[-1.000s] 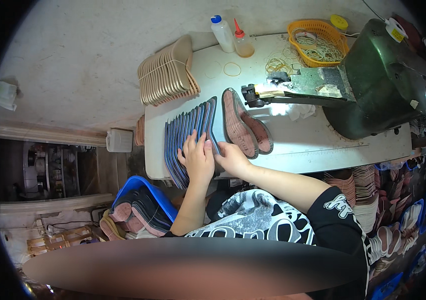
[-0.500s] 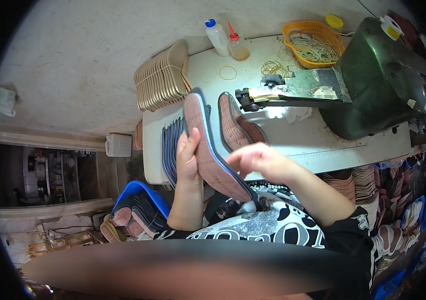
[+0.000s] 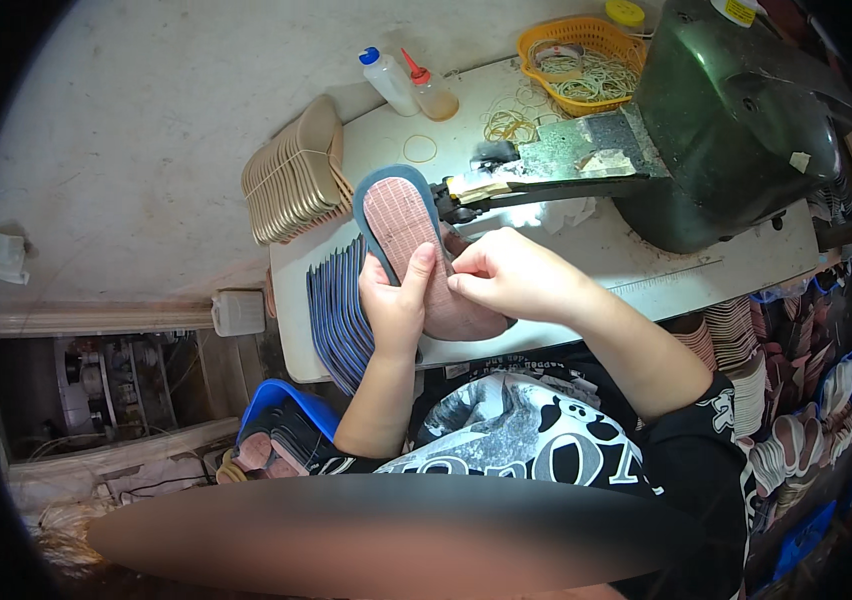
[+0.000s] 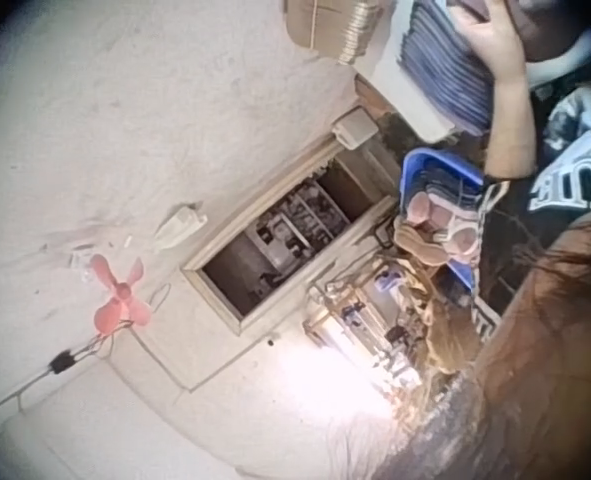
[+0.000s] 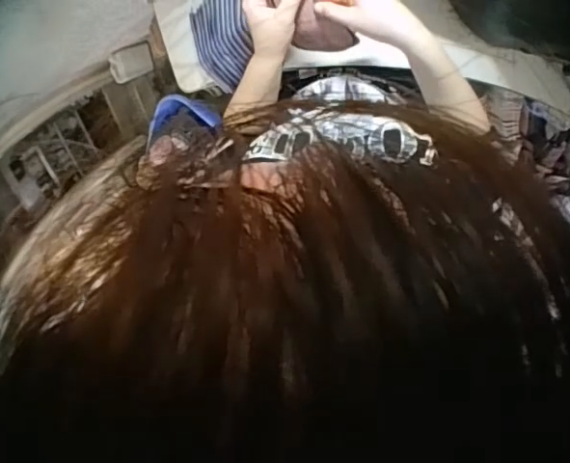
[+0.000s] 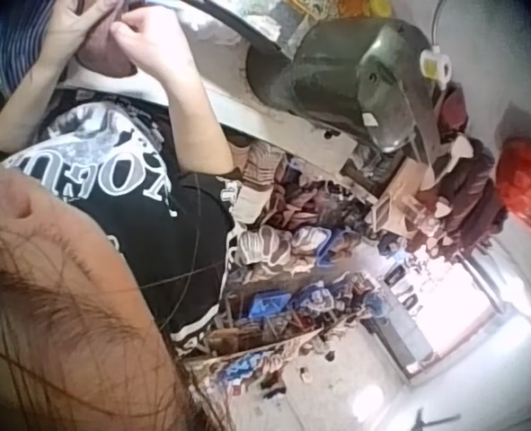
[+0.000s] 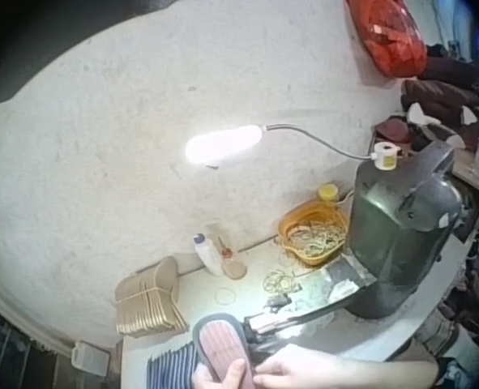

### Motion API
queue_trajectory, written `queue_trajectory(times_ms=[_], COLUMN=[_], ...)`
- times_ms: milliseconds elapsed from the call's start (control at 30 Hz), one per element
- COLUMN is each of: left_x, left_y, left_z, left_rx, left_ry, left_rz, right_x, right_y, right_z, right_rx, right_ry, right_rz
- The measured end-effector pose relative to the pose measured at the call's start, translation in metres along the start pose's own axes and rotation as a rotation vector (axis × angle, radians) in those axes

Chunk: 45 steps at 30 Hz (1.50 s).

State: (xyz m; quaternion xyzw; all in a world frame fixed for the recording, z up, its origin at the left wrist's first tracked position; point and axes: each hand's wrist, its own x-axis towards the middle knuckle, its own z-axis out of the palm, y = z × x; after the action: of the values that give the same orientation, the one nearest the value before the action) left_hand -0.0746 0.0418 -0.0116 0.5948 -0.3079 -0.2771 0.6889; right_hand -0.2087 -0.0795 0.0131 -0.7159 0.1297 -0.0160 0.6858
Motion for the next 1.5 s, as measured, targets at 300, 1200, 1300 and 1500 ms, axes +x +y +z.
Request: queue_trajectory(times_ms=[300,1200,1300,1500], left_x=[0.022,0.148,0.158,0.179], left_y=[0.015,-0.019,-0.027,0.016], left_z=[0.012,0.034,0.022,0.012], left_rx=[-0.072,0.462,0.741,1.009], left_ry=[0.006,-0.125,-0.048,-0.886], left_rz=[-0.101,-0.234,-0.104,0.461], right_x=[-0.005,-0.011,-0.002,0.012], right_y=[0.005,0.018,0.014,0.011], right_z=[0.006,0.035,0.039,0.024], right_rx=[-0.080,0.931,0.971,1.009], right_ry=[0.234,0.415,0.440,0.432], right_rz=[-0.163,0.000,-0.007,0.031])
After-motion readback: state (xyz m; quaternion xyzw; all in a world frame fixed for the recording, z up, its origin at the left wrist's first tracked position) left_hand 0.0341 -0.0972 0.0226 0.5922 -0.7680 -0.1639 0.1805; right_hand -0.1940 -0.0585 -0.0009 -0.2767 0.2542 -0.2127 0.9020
